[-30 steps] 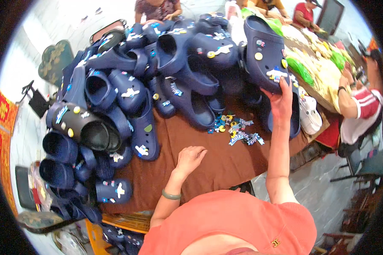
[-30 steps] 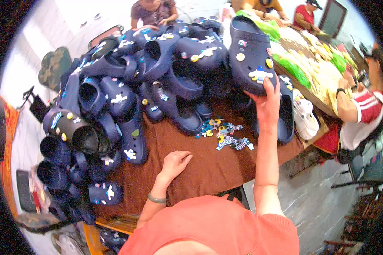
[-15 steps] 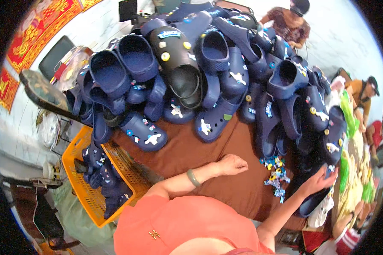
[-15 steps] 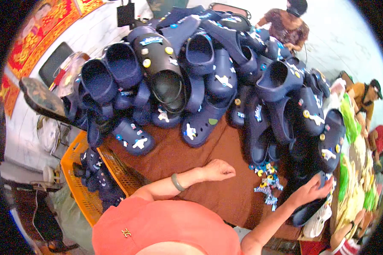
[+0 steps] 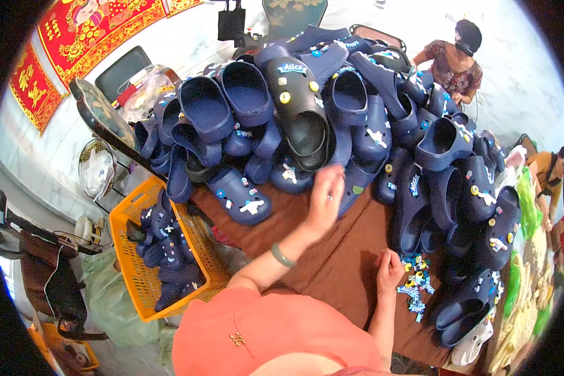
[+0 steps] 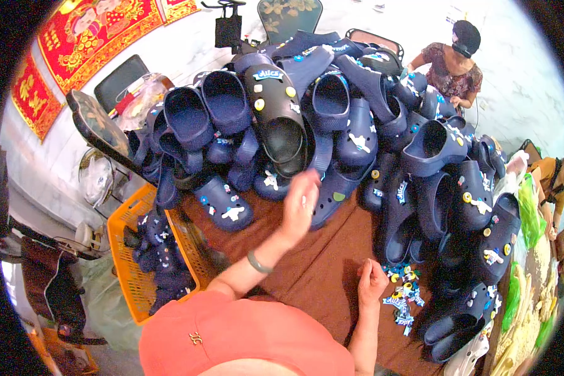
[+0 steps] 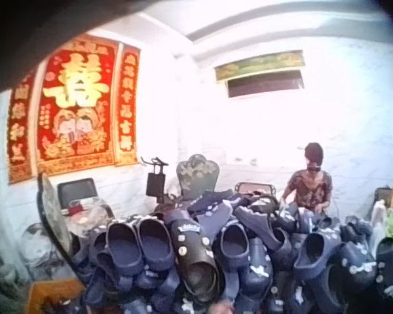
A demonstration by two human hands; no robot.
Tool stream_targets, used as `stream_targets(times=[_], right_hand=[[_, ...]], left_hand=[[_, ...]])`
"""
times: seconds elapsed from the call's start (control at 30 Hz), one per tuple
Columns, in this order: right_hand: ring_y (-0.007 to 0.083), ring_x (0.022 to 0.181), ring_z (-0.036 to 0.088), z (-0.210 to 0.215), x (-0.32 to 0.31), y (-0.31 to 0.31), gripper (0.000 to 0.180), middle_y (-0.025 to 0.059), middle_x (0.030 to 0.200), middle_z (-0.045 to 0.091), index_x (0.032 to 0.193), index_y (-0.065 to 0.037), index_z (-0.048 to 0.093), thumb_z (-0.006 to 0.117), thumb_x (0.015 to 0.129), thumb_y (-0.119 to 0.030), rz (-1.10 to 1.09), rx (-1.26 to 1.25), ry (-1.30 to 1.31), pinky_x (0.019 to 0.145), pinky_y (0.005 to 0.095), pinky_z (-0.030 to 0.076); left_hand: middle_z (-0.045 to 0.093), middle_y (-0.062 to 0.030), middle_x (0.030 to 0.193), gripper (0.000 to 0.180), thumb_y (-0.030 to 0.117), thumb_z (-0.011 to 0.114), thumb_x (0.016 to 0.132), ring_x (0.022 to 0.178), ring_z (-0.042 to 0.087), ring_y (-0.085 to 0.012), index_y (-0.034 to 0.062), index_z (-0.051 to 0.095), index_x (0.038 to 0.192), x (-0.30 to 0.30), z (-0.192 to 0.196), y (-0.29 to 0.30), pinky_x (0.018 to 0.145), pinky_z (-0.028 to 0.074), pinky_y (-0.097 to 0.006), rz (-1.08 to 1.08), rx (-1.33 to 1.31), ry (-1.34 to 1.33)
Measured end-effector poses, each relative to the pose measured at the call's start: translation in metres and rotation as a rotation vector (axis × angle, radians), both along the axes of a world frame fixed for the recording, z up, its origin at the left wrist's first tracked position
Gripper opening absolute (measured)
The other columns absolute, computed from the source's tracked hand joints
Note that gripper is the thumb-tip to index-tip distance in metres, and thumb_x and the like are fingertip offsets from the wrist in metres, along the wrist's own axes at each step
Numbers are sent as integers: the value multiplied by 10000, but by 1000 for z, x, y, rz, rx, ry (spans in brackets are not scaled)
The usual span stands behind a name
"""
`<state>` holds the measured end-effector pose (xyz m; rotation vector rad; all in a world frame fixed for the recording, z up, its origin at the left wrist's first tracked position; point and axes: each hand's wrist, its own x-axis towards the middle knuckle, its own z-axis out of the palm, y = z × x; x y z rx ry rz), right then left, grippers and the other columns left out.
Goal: Decorating foam clogs with small plastic charms.
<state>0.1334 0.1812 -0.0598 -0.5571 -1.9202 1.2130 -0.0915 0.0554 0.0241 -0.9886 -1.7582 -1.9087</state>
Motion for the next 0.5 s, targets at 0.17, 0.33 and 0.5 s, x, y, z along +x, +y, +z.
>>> stream_targets(times=[0.17,0.33,0.5], right_hand=[[86,574,540,1,-13,-4,179,22,646,582,836,10,648,568,962,-89,35,104,-27,530,233,424],[95,555,567,0,-9,-13,124,44,625,616,867,9,675,614,927,-81,122,297,-59,526,248,448],[172,612,605,-14,3,-13,114,108,689,620,826,19,650,612,910,-49,11,136,-28,576,298,483]], left_hand=[[470,-207,1332,539,301,486,1004,1245,443,-278,-81,391,1372,-94,58,3,1093,294,-331,-16,155,-269],[551,-123,1216,389,122,448,1015,1100,512,-184,15,416,1387,-170,63,6,1025,376,-324,-333,482,-488],[551,-101,1311,421,256,448,1016,1191,528,-233,26,444,1369,-64,106,-23,1060,382,-395,-873,604,-754]])
